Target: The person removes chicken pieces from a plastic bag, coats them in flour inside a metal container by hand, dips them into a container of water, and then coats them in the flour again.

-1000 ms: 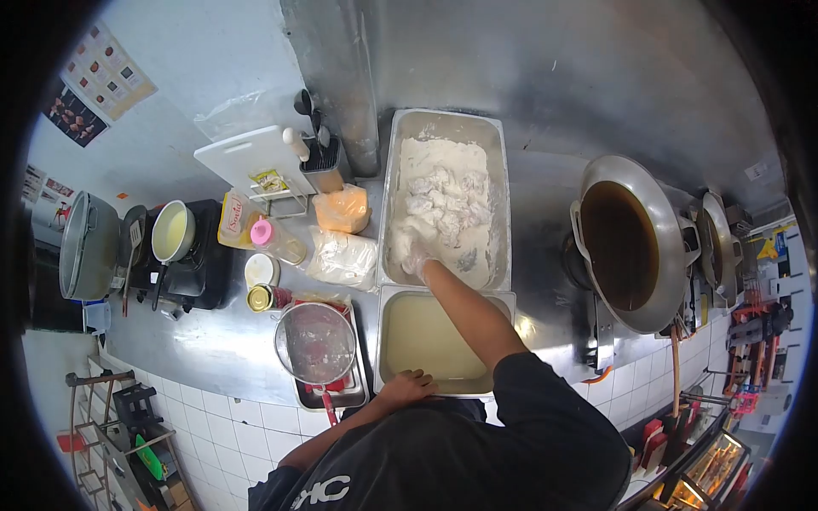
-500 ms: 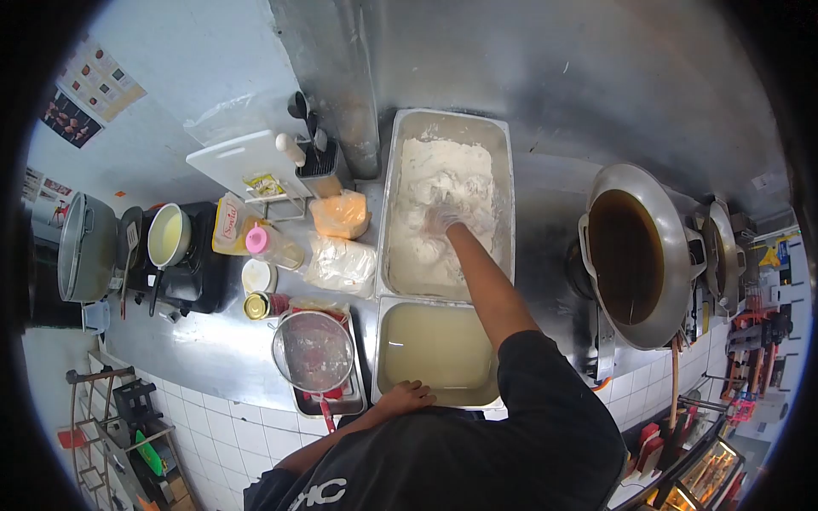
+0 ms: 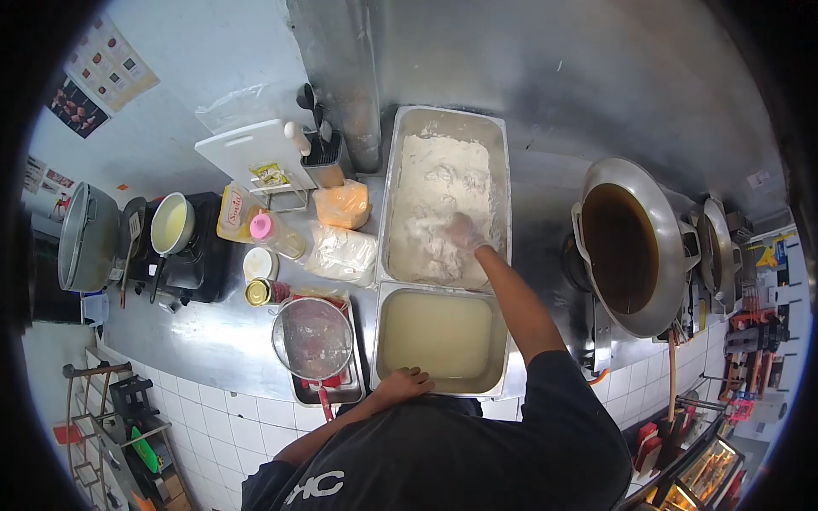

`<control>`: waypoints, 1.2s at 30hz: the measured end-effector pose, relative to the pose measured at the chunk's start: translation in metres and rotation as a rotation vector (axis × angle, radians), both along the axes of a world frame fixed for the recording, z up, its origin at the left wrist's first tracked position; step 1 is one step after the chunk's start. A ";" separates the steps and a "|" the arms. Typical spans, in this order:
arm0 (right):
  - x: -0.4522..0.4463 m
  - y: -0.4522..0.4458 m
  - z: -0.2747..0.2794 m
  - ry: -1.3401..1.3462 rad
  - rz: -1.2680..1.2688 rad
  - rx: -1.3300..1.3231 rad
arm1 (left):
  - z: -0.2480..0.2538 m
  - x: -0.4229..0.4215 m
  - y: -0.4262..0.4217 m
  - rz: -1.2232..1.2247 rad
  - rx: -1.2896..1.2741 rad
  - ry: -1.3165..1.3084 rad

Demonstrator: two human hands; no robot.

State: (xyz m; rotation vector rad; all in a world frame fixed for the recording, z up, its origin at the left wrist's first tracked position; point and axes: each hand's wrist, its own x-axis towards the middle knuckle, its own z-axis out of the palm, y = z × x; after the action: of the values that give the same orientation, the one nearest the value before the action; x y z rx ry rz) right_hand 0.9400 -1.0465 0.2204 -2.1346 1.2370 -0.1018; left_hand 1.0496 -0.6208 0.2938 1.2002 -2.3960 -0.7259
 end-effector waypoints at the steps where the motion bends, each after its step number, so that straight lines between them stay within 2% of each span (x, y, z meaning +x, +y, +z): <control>1: 0.002 -0.016 0.003 -0.002 0.004 -0.004 | -0.001 0.000 0.000 -0.010 0.011 -0.024; 3: 0.004 -0.041 0.008 -0.132 0.322 -0.427 | 0.001 0.001 -0.001 -0.026 0.023 -0.048; 4: 0.006 -0.051 -0.002 -0.131 0.318 -0.427 | 0.003 0.001 -0.001 -0.021 0.023 -0.027; 7: 0.027 -0.062 -0.033 0.139 0.011 -0.192 | 0.005 0.000 -0.001 -0.021 0.031 -0.006; 8: 0.031 -0.050 -0.035 0.136 0.014 -0.195 | 0.003 0.001 -0.002 -0.020 0.033 -0.009; 10: 0.038 -0.005 -0.019 -0.258 -0.081 -0.488 | -0.001 0.002 -0.001 -0.021 0.025 -0.021; 11: 0.035 -0.008 -0.028 -0.258 -0.080 -0.489 | -0.003 0.001 -0.001 -0.027 0.022 -0.024; 12: 0.025 -0.012 -0.048 0.028 0.155 -0.285 | -0.004 0.000 -0.002 -0.028 0.023 -0.018; 14: 0.009 0.002 -0.052 0.319 0.381 -0.064 | -0.004 0.000 -0.001 -0.014 -0.020 -0.030; 16: 0.007 0.043 -0.005 0.181 0.317 -0.055 | -0.004 0.001 -0.002 -0.016 -0.025 -0.020; 17: 0.009 0.054 0.022 0.358 0.375 -0.096 | -0.004 0.000 -0.002 -0.017 -0.030 -0.016; 18: 0.007 0.049 0.019 0.360 0.377 -0.101 | -0.006 0.000 -0.002 -0.013 -0.035 -0.015; 20: -0.006 0.033 0.000 0.072 0.306 -0.052 | -0.011 -0.001 0.001 -0.008 -0.034 -0.007; 22: -0.006 0.025 0.054 -0.021 0.325 -0.042 | -0.010 -0.002 0.002 -0.010 -0.033 -0.001; 24: -0.010 -0.004 0.062 -0.116 0.357 -0.036 | -0.009 -0.001 0.001 0.000 -0.036 0.005; 26: -0.031 -0.047 0.006 0.539 0.533 -0.483 | -0.005 0.000 0.000 -0.001 -0.046 0.024; 27: -0.031 -0.045 -0.003 0.538 0.528 -0.495 | -0.004 0.001 -0.001 -0.002 -0.058 0.019; 29: -0.031 -0.019 -0.016 0.410 0.029 -0.499 | -0.002 0.000 -0.001 -0.031 -0.004 -0.021; 31: -0.020 0.012 0.002 0.434 0.068 -0.466 | -0.003 0.000 -0.003 -0.024 -0.023 -0.025; 36: -0.029 0.066 0.000 0.516 0.126 -0.207 | -0.012 -0.003 0.003 -0.003 -0.060 -0.024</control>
State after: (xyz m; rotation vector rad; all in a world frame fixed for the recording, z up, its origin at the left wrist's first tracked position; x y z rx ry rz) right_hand 0.9110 -0.9807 0.2201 -2.5084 1.4154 0.4187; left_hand 1.0461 -0.6179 0.2818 1.1880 -2.4218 -0.6393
